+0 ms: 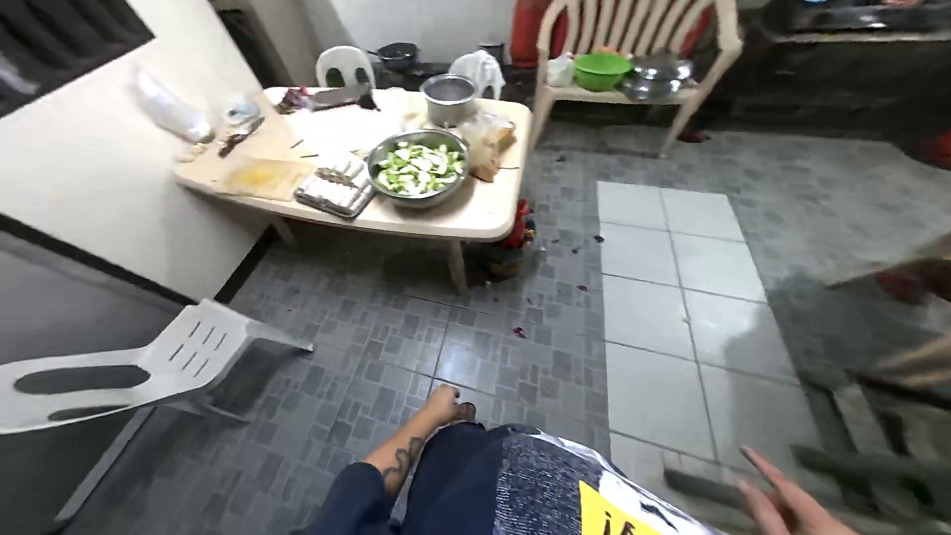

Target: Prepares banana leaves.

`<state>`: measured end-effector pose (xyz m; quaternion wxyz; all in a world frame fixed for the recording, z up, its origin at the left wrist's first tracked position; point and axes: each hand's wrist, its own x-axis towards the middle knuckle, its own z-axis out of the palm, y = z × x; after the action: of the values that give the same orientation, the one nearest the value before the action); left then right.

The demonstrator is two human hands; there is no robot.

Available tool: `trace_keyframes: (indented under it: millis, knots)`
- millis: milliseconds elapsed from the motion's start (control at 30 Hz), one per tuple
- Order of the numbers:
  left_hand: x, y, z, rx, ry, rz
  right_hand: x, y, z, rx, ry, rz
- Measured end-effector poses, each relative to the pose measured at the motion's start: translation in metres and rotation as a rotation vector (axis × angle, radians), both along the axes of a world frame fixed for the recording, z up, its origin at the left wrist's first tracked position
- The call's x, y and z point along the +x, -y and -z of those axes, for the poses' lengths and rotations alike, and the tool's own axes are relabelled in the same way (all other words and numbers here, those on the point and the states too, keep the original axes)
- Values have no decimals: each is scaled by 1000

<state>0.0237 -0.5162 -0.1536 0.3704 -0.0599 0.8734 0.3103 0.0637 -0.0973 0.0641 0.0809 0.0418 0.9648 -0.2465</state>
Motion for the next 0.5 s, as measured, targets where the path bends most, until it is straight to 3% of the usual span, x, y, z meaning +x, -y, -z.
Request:
trace_keyframes:
  millis: [100,200,500]
  knots:
    - [3,79,-5,-48,113,-171,-79,59,7,-101,-37,-213]
    - [-10,125,-13,-50,119,-288,-152,108,4,-79,-21,-289]
    - [-103,156,-14,129,28,-466,-322,218,4,-49,-55,-507]
